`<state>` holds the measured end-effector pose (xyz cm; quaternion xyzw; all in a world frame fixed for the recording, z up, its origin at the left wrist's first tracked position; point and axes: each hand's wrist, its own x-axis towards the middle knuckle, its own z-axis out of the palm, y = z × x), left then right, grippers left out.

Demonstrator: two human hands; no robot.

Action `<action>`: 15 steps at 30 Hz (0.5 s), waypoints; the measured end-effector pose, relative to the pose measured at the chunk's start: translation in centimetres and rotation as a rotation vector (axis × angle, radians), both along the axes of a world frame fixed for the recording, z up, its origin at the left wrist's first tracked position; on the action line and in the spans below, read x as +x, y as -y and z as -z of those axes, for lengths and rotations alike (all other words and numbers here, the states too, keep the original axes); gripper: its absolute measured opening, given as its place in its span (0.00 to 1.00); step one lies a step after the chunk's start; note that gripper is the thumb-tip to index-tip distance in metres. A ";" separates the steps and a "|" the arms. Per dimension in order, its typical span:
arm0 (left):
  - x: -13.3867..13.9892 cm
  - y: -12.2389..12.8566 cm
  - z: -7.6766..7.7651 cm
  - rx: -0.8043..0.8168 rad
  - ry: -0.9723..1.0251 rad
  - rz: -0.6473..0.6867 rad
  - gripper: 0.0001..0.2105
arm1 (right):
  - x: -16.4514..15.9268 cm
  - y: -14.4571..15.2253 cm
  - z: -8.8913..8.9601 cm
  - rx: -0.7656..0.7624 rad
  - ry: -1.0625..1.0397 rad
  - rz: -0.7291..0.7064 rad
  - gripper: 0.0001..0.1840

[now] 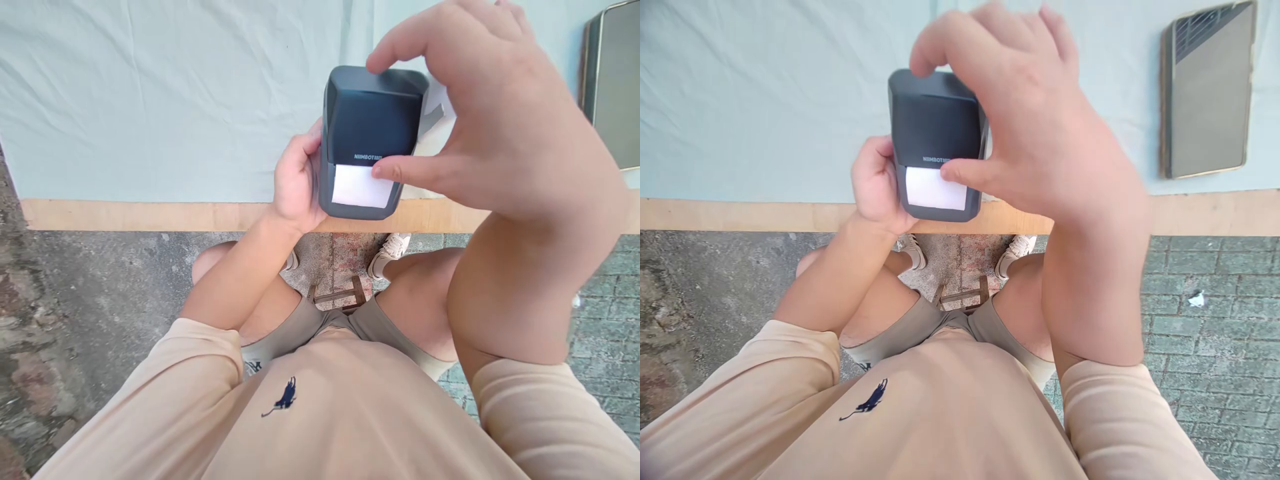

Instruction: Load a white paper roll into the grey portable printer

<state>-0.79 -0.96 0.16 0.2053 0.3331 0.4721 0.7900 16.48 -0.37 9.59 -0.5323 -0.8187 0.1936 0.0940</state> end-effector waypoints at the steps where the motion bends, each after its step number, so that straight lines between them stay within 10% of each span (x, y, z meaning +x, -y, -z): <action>1: 0.0 -0.1 0.1 0.003 -0.015 -0.003 0.08 | -0.1 0.0 0.0 0.022 -0.005 0.007 0.32; 8: -0.2 -0.1 -0.2 0.059 -0.004 0.013 0.20 | -1.6 0.0 0.4 0.247 -0.119 0.399 0.25; 15: -0.3 0.7 -0.6 0.138 -0.044 0.103 0.11 | -2.0 -0.2 0.0 0.055 0.217 0.108 0.11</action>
